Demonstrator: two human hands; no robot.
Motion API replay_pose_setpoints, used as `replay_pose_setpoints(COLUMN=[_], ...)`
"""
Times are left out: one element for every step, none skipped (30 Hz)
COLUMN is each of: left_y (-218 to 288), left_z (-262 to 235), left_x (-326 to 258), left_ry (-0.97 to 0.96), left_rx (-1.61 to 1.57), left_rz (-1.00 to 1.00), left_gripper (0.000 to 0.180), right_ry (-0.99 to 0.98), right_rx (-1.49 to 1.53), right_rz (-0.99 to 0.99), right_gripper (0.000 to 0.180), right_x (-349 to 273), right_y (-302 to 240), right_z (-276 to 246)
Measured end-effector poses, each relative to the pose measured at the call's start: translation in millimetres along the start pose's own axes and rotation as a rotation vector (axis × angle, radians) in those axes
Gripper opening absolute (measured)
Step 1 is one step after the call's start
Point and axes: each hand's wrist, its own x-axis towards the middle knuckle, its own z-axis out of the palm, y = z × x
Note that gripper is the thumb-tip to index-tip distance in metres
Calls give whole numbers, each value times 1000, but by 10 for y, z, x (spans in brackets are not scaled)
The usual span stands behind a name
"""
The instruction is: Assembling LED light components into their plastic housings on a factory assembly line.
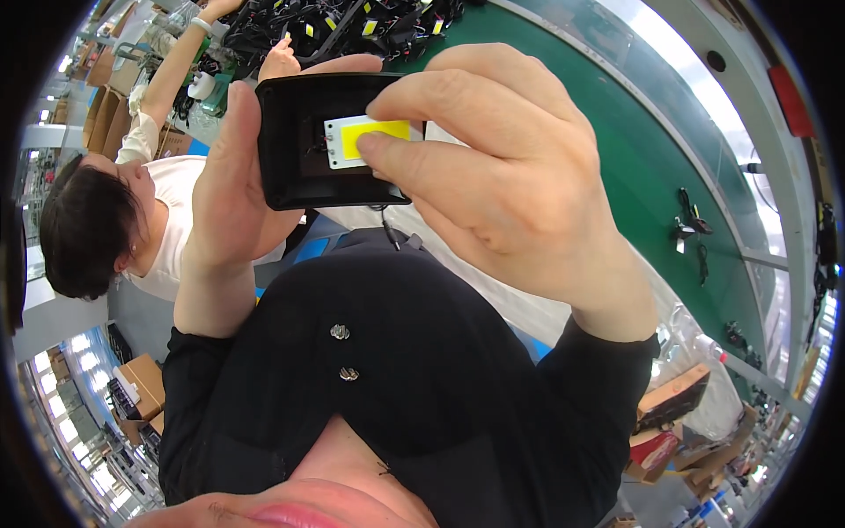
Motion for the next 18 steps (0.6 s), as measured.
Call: replay_pose_setpoints(left_y=[32, 59, 82, 101, 116, 127, 133, 142, 154, 158, 159, 159, 157, 156, 158, 151, 147, 147], left_z=[10, 22, 37, 42, 27, 2, -17, -1, 36, 64, 78, 89, 93, 84, 68, 59, 77, 110], left_x=[5, 18, 39, 60, 88, 119, 147, 172, 196, 211, 221, 229, 241, 250, 254, 265, 274, 277], left_ry=[3, 6, 19, 32, 34, 15, -4, -3, 30, 65, 67, 80, 90, 89, 83, 77, 76, 105], left_rx=[36, 33, 43, 53, 50, 107, 163, 160, 148, 136, 133, 113, 95, 94, 118, 144, 145, 118], left_rz=[-15, -19, -3, 11, 4, 10, 18, 13, 16, 21, 18, 7, -7, -12, -37, -62, -66, -55], left_gripper=[67, 67, 66, 65, 65, 65, 64, 64, 64, 64, 64, 63, 63, 63, 63, 63, 63, 61], right_ry=[10, 8, 10, 12, 10, 4, -3, -5, 16, 37, 34, 27, 22, 21, 16, 13, 14, -17], right_rx=[9, 14, 12, 9, 14, 15, 15, 18, 25, 33, 35, 29, 22, 23, 12, 1, 3, -3], right_rz=[-6, -3, -4, -2, 4, 16, 26, 31, 27, 21, 24, 21, 22, 27, 34, 41, 45, 40], right_gripper=[25, 25, 25, 25, 25, 24, 24, 24, 23, 23, 23, 23, 22, 22, 22, 23, 23, 23], right_x=[26, 49, 72, 93, 113, 131, 147, 159, 163, 162, 160, 157, 150, 144, 139, 129, 126, 129], right_y=[11, 30, 53, 71, 88, 104, 124, 148, 177, 203, 223, 240, 251, 251, 242, 244, 252, 261], right_z=[14, 19, 21, 22, 21, 19, 23, 37, 58, 75, 82, 86, 90, 94, 99, 109, 117, 120])
